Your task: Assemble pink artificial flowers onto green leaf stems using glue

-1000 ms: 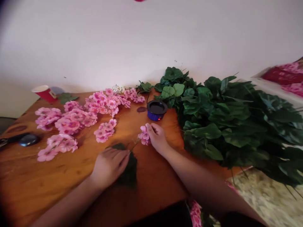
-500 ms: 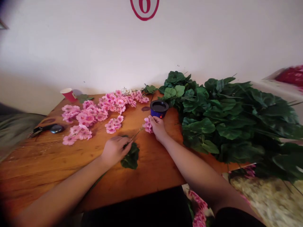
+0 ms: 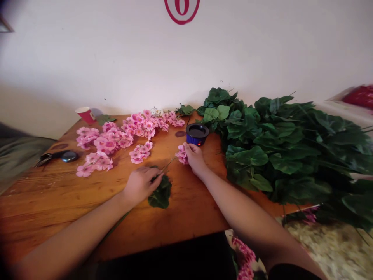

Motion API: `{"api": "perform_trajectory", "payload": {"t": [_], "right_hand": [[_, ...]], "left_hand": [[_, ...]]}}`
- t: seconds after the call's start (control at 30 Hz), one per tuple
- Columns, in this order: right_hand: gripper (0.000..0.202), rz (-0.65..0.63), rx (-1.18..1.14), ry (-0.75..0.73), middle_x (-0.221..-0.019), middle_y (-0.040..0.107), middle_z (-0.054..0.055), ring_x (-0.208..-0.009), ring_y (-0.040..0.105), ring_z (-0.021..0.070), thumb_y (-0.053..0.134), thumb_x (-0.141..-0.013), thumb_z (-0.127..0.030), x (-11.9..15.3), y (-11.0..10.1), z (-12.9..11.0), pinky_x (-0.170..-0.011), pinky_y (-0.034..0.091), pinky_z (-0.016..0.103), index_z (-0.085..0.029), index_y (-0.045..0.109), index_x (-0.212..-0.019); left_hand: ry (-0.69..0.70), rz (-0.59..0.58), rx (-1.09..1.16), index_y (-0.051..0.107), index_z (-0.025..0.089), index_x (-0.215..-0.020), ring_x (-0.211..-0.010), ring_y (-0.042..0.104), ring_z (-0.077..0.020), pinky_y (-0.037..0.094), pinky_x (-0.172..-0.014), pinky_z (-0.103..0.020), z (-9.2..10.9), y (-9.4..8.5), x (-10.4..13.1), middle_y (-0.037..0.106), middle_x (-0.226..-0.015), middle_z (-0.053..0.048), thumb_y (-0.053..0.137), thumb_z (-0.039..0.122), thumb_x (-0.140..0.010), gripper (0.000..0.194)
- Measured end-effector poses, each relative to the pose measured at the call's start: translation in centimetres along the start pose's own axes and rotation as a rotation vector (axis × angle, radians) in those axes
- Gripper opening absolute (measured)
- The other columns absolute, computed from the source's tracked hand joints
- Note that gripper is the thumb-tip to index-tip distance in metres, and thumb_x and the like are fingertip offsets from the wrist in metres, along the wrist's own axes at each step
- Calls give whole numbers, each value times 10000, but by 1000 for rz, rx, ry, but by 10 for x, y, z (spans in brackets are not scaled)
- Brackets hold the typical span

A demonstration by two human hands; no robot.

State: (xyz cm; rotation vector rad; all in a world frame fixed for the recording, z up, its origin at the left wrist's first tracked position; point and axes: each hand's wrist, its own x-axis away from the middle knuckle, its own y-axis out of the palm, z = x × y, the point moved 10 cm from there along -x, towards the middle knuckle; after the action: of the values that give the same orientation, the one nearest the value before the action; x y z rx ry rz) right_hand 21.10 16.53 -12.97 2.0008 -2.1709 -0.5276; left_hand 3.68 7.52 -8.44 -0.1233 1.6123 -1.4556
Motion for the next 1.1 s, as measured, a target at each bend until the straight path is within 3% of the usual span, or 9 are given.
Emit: {"api": "perform_trajectory", "payload": {"t": [0.67,1.1], "right_hand": [[548,45,30,39,-536,587,-1,-355,451,75,776,-699,-662,-3,-10,12,-336,352,194,-175,527,-718],[534,25,9,24,-497,531,-27,-355,444,77,793,-699,-636,-2,-7,11,-344,385,204,-184,511,-682]], "left_hand": [[-35,11,68,691,197,-818,-641,653,-157,494,-648,-290,-3,0,0,684,-679,-15,549,256,-945,199],[-85,-28,45,670,204,-809,-611,632,-158,478,-629,-294,-7,3,0,666,-662,1,541,264,-943,196]]}}
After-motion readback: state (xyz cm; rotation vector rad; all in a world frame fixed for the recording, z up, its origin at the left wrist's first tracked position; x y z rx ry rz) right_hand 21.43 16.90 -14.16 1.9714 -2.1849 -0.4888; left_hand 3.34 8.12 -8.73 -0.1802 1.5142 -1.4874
